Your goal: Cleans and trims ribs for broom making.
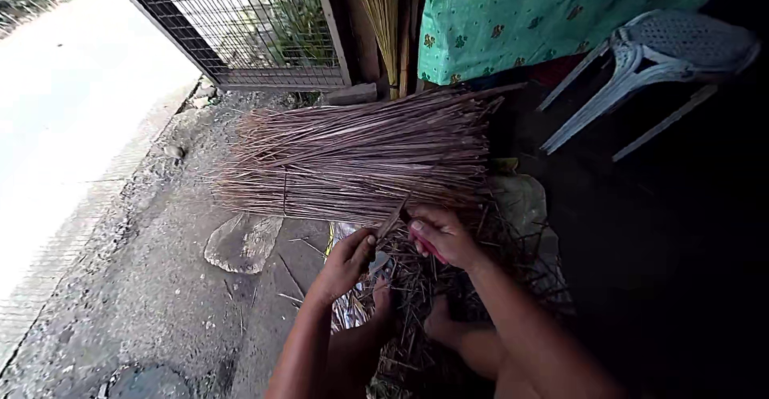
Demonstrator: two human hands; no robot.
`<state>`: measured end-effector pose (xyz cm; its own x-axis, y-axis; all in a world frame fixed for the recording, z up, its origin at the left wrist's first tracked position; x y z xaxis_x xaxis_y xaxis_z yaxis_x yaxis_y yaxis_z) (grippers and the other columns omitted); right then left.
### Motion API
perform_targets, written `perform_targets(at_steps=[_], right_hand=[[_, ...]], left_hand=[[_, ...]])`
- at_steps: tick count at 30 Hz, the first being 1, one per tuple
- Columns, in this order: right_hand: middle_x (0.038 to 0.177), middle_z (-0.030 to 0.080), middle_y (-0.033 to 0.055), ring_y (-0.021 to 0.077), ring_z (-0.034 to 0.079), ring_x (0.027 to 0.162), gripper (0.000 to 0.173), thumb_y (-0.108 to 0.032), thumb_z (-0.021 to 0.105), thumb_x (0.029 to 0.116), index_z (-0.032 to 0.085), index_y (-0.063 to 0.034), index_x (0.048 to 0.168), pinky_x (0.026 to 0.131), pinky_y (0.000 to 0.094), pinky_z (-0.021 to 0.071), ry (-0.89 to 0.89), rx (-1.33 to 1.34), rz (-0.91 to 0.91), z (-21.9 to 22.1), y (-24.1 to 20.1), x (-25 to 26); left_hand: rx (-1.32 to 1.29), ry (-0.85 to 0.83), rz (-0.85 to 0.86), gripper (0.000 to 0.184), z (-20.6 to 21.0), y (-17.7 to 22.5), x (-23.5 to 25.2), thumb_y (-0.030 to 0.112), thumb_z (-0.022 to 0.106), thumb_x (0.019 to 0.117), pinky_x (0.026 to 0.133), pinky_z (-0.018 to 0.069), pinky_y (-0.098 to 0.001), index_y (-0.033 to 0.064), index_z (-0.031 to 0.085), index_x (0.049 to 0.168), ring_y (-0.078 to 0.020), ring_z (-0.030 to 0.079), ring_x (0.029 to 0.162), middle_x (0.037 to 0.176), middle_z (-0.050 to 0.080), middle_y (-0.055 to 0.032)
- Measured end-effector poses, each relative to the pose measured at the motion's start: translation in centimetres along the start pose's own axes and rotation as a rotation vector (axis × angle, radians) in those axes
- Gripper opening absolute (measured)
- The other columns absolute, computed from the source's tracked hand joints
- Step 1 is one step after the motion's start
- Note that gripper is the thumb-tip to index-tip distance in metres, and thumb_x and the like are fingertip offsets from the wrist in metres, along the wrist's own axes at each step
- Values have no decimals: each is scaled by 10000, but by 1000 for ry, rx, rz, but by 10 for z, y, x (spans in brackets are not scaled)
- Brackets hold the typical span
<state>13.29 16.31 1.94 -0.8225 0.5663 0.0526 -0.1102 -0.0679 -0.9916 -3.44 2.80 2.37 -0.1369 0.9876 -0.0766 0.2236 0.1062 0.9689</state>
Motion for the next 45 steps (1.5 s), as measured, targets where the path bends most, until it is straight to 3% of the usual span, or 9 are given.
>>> perform_targets(at_steps=[4,9,21,25,30,32,37,40,45], right_hand=[[813,691,26,74,613,600,298,-191,520,1070,654,-23,1276,561,241,554,-3,5,-47,-8,-4,-2],[806,690,40,82,607,600,298,-184,531,1066,653,-27,1288,564,243,548,10,-17,-103,-15,-10,-2],[817,696,54,107,623,602,248,-185,552,1060,703,-54,1206,564,259,569,201,-55,-269,-58,-31,-7],[811,691,55,117,623,591,236,-193,527,1069,690,-83,1200,547,266,568,378,30,-301,-86,-40,-11],[887,671,24,123,623,630,316,-230,450,1098,579,-122,1366,568,280,572,740,193,-280,-120,-42,-23],[846,660,30,127,611,591,315,-236,434,1097,568,-135,1364,537,283,564,648,150,-176,-111,-41,-22],[861,704,80,122,631,597,359,-167,534,1060,584,-23,1385,548,268,560,108,-10,140,-36,-23,-8],[838,713,59,93,630,584,280,-148,553,1054,647,11,1264,539,234,552,111,-10,131,-28,-14,-4],[825,709,57,89,623,589,261,-149,554,1053,689,-3,1221,552,239,554,180,-86,7,-45,-20,-6]], left_hand=[[-134,-94,-25,490,5,3,-2,409,378,1101,456,398,-187,30,653,1246,-25,457,506,679,541,64],[-213,-193,-49,452,9,2,-2,365,385,1106,442,386,-181,33,664,1236,-21,447,490,672,544,58],[-429,-461,-179,554,12,-5,-8,514,415,1077,391,390,-172,53,704,1180,-20,458,433,623,546,43],[-391,-469,-206,556,10,-7,-10,525,429,1070,385,383,-169,60,712,1178,-17,454,427,617,550,41],[-270,-326,-210,440,1,-14,-8,435,468,1069,406,400,-177,81,718,1140,-24,466,444,618,552,46],[-208,-238,-193,397,-3,-15,-6,398,485,1068,425,428,-189,80,715,1124,-35,489,460,628,564,45],[-144,-169,-142,331,-1,-12,-1,344,533,1063,447,452,-202,72,718,1104,-47,517,483,653,594,32],[-147,-187,-122,335,0,-11,-3,362,547,1059,446,447,-197,78,721,1099,-40,511,481,647,589,38],[-174,-225,-129,360,2,-9,-3,384,537,1059,432,431,-186,79,721,1107,-32,499,470,634,579,46]])
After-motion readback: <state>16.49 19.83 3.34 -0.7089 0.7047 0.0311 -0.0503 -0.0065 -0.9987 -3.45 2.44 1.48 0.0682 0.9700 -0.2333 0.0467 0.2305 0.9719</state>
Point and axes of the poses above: each hand's wrist, its own x-axis towards the middle knuckle, its own z-axis out of the palm, y = z × x, the point moved 5 cm from there along x, towards the middle knuckle
